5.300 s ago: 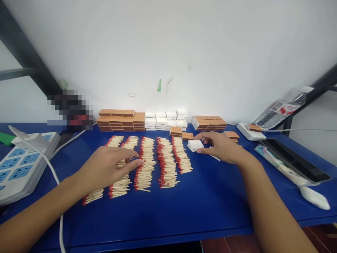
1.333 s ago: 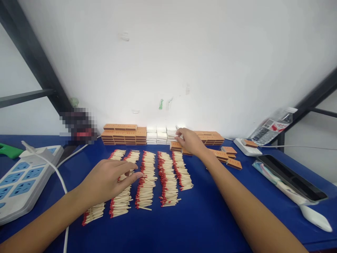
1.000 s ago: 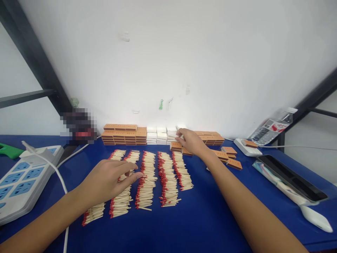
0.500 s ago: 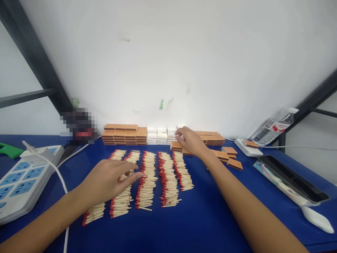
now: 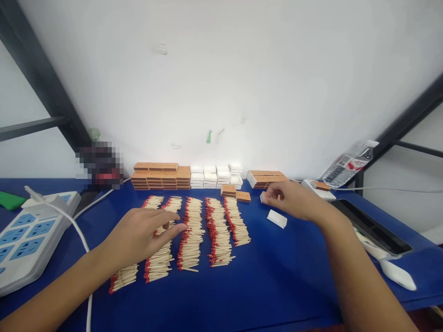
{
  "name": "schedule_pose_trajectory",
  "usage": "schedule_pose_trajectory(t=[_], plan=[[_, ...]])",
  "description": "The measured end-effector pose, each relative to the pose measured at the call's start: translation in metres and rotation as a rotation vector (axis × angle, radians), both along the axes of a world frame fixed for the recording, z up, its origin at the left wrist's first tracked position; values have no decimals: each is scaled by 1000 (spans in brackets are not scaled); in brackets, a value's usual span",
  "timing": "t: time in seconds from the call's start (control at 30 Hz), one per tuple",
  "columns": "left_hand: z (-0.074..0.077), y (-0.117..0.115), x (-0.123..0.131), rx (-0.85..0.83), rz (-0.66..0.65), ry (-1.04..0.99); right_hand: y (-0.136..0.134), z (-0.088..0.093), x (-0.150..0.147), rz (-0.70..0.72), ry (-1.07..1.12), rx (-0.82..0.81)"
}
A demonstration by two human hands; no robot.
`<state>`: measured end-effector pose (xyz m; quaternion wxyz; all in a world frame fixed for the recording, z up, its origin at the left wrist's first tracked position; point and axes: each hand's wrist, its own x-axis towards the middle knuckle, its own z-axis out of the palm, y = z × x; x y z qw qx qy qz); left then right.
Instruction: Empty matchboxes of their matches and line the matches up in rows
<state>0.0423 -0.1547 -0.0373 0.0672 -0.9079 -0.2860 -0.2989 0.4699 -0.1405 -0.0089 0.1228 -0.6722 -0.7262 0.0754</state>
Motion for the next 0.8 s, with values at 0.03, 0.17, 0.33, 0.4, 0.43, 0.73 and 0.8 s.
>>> schedule_pose_trajectory(t=[0.03, 0.17, 0.33, 0.4, 0.43, 0.73, 0.8], plan=[[0, 0, 0, -4, -2, 5, -10, -7, 6, -1, -2, -34], [1, 1, 0, -4, 8, 11, -38, -33, 17, -30, 12, -53], [2, 4, -2, -4, 33, 13, -48, -36, 11, -48, 16, -160], [2, 4, -3, -14, 43, 21, -43, -29, 5, -8, 32, -143], [2, 4, -3, -18, 47, 24, -39, -24, 1, 13, 38, -105], [1, 5, -4, -17, 41, 22, 66, 5, -32, 88, 33, 163], [1, 5, -5, -24, 45, 25, 79, -2, -34, 120, 9, 170]])
